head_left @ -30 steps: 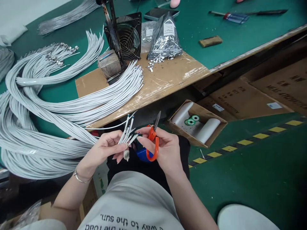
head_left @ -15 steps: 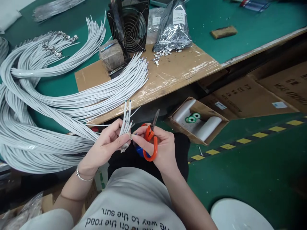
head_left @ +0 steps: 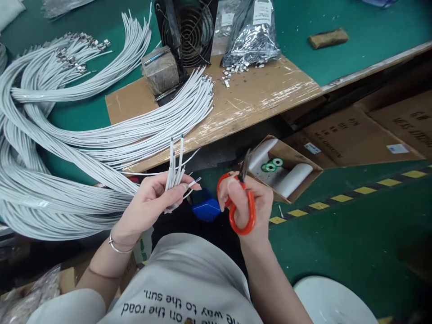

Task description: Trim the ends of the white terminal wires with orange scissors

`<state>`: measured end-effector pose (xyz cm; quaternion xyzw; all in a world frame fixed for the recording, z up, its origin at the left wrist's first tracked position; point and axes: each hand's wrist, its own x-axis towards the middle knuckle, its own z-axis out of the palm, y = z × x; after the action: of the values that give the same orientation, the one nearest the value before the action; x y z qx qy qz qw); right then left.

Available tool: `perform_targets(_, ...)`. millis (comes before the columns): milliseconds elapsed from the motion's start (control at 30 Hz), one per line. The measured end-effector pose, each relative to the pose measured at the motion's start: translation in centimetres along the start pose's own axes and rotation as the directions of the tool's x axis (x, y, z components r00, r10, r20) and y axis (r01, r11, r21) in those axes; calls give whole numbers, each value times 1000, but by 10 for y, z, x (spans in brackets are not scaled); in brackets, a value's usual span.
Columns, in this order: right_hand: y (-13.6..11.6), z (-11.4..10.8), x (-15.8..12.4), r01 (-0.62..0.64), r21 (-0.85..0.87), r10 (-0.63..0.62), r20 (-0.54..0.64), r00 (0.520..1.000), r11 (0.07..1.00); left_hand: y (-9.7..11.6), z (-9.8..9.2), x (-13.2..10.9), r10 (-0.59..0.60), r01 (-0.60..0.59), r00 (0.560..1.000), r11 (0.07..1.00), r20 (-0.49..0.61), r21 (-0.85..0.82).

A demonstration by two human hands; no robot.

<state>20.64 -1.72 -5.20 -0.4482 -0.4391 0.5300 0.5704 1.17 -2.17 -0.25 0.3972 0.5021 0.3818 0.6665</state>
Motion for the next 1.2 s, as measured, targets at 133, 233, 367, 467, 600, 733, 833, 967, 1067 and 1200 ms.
perform_targets(133,0,-11,-5,10,-205,22,151,988,979,0,2,0,18,-18,1000,999,1,-34)
perform_targets(233,-2,-12,-5,76,-269,-9,244,970,960,0,3,-1,33,-32,999,999,6,-42)
perform_targets(367,-3,-11,-4,168,-309,-66,313,947,936,-1,2,-1,35,-35,999,999,5,-37)
perform_targets(467,-2,-11,-6,182,-322,-66,340,938,929,-1,3,0,39,-39,999,999,7,-18)
perform_targets(600,-4,-11,-7,190,-339,-53,375,926,921,2,4,1,46,-46,999,999,9,21)
perform_targets(733,-10,-8,-6,204,-342,-62,382,922,917,2,5,1,58,-59,998,997,12,52)
perform_targets(833,-13,-7,-4,216,-343,-72,386,920,914,2,6,1,86,-86,996,993,9,81)
perform_targets(967,-14,-8,-3,231,-357,-81,388,918,905,1,7,1,112,-109,993,987,-19,117)
perform_targets(1067,-14,-10,-3,238,-371,-81,392,917,898,1,8,1,106,-102,994,987,-23,124)
perform_targets(1200,-14,-11,-3,227,-383,-66,391,918,895,-1,8,0,86,-83,996,989,-20,124)
